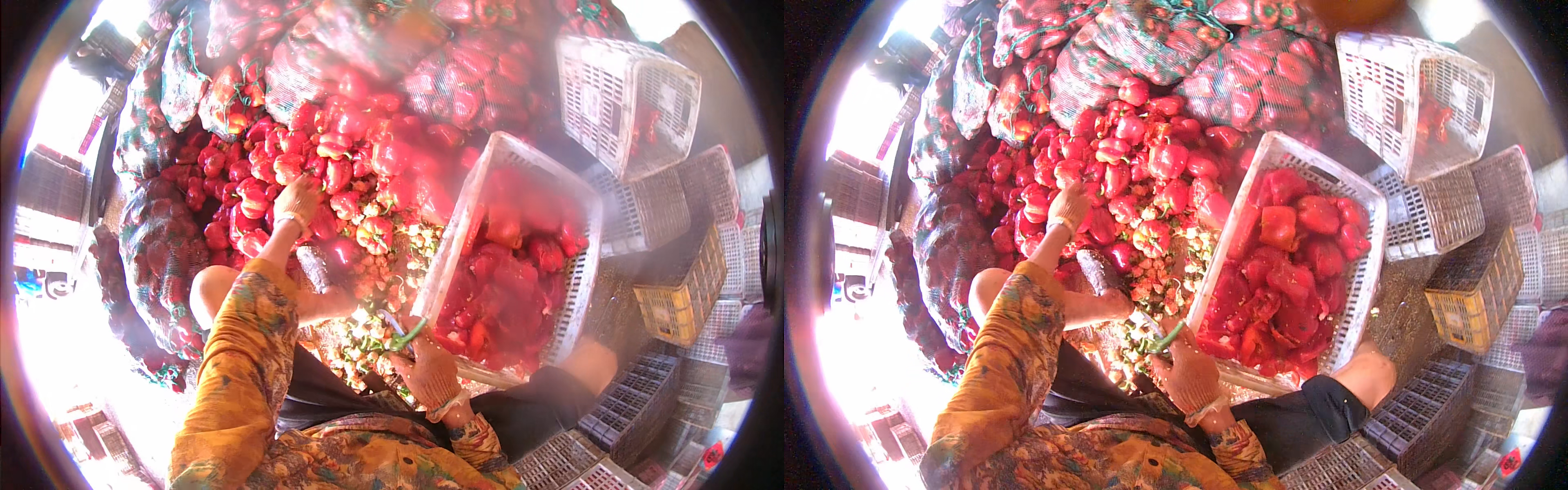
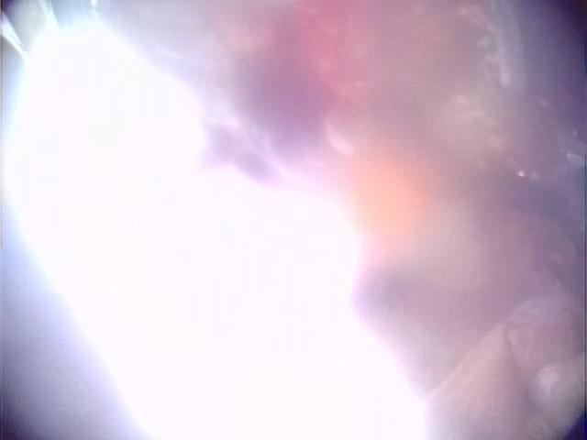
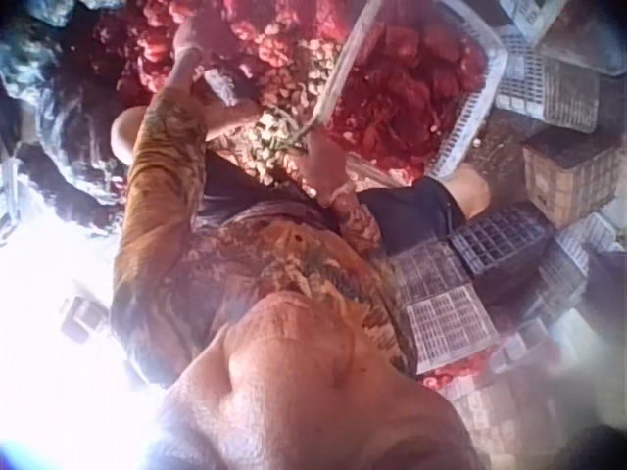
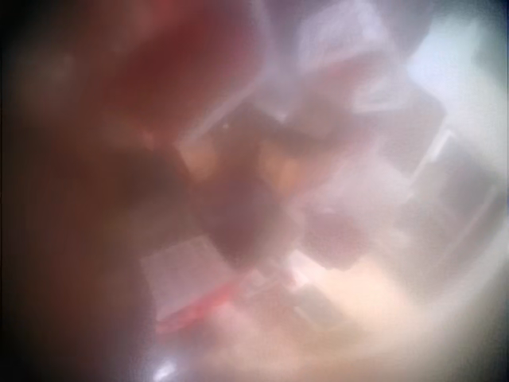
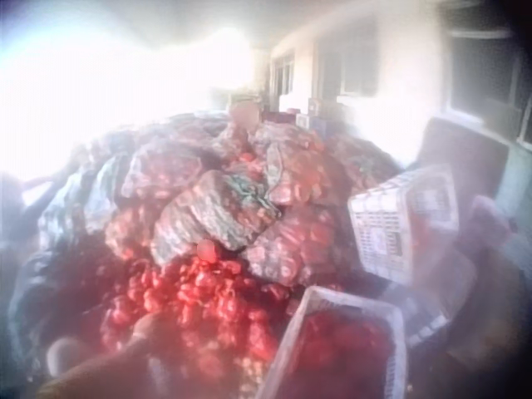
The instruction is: The person cores red bell peppers using a knife by hand and places the finished peppers into a plastic crate.
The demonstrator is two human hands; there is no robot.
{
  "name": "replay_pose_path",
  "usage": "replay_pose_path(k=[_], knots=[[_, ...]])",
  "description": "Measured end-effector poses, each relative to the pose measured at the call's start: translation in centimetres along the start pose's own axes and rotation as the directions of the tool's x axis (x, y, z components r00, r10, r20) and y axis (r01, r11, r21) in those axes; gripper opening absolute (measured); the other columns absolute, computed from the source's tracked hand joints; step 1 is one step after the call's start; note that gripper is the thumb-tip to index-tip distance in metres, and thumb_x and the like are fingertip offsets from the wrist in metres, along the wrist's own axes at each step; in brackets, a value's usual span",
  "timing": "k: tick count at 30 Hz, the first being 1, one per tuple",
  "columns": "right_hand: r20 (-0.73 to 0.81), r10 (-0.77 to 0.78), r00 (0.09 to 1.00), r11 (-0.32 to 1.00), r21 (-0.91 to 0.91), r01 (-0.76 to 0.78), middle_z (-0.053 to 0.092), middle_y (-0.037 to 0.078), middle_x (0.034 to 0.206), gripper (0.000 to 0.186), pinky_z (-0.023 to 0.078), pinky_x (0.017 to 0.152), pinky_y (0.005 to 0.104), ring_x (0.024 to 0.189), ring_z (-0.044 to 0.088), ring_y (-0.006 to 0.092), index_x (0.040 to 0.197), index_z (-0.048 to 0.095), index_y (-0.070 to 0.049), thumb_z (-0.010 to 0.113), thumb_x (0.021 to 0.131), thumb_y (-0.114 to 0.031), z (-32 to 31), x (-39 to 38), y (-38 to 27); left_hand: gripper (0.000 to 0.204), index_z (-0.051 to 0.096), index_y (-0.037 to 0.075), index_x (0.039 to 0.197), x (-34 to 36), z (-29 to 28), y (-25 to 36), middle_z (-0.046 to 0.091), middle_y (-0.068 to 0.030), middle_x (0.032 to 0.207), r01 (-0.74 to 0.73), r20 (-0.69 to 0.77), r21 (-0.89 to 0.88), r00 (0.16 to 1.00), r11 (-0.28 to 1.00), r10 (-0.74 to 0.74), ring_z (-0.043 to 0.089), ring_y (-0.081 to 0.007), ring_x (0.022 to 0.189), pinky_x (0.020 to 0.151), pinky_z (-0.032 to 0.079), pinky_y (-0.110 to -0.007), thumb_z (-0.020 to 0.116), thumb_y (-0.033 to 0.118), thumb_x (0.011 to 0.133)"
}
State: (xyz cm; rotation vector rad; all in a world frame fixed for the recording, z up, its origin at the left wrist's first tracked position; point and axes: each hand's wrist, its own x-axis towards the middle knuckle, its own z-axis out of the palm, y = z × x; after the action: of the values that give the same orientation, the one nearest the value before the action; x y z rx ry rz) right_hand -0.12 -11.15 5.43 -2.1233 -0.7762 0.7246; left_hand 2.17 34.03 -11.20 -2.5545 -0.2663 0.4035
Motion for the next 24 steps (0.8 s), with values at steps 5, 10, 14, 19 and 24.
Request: replay_pose_path(k=[5,10,14,19,24], knots=[[-0.033,0.009,0.999,0.999,-0.049,-0.011,0.067,0.019,0.122,0.055,0.056,0.081,0.0424,0.103,0.069,0.0364,0.134,0.057,-0.009,0.076,0.086,-0.027,-0.7,1.4,1.1,0.051,0.054,0.013,0.138,-4.4,0.1,2.8,0.048,-0.0116,0.151,0.450,0.203,-0.399,0.893,0.799,-0.401,0.043,-0.0376,0.140,0.114,0.035,-0.054,0.058,0.028,0.089],[0.140,0.040,0.989,0.935,-0.353,0.012,0.070,0.015,0.113,0.051,0.055,0.069,0.0445,0.087,0.070,0.0351,0.124,0.066,-0.012,0.073,0.086,-0.045,-1.0,2.1,0.1,0.053,0.046,0.014,0.144,-1.1,4.9,3.9,0.052,-0.0128,0.141,0.124,0.120,-0.049,0.986,0.991,-0.117,0.045,-0.0351,0.135,0.110,0.034,-0.059,0.057,0.026,0.093],[0.116,0.100,0.988,0.935,-0.349,-0.054,0.071,0.015,0.084,0.043,0.054,0.059,0.0476,0.067,0.068,0.0364,0.125,0.066,-0.013,0.069,0.088,-0.036,-0.7,2.7,0.2,0.042,0.056,0.013,0.132,1.0,2.7,4.0,0.063,-0.0088,0.118,-0.024,0.297,0.027,0.955,0.999,0.014,0.060,-0.0302,0.110,0.083,0.053,-0.055,0.060,0.023,0.092],[0.056,0.102,0.993,0.926,-0.369,-0.074,0.069,0.016,0.076,0.033,0.053,0.057,0.0493,0.063,0.067,0.0379,0.118,0.064,-0.010,0.065,0.090,-0.027,-0.9,3.1,-0.7,0.055,0.058,0.017,0.130,0.1,1.1,2.6,0.066,-0.0107,0.111,0.143,0.272,-0.197,0.958,0.970,-0.086,0.065,-0.0320,0.107,0.080,0.057,-0.046,0.073,0.033,0.080],[0.131,0.116,0.985,0.912,-0.408,-0.053,0.071,0.017,0.087,0.028,0.055,0.062,0.0512,0.069,0.069,0.0388,0.113,0.063,-0.009,0.062,0.093,-0.028,-0.8,4.2,-1.1,0.067,0.055,0.025,0.135,-3.5,-2.1,2.6,0.065,-0.0208,0.115,0.481,0.256,-0.606,0.872,0.634,-0.417,0.065,-0.0416,0.105,0.084,0.055,-0.054,0.078,0.035,0.073]])
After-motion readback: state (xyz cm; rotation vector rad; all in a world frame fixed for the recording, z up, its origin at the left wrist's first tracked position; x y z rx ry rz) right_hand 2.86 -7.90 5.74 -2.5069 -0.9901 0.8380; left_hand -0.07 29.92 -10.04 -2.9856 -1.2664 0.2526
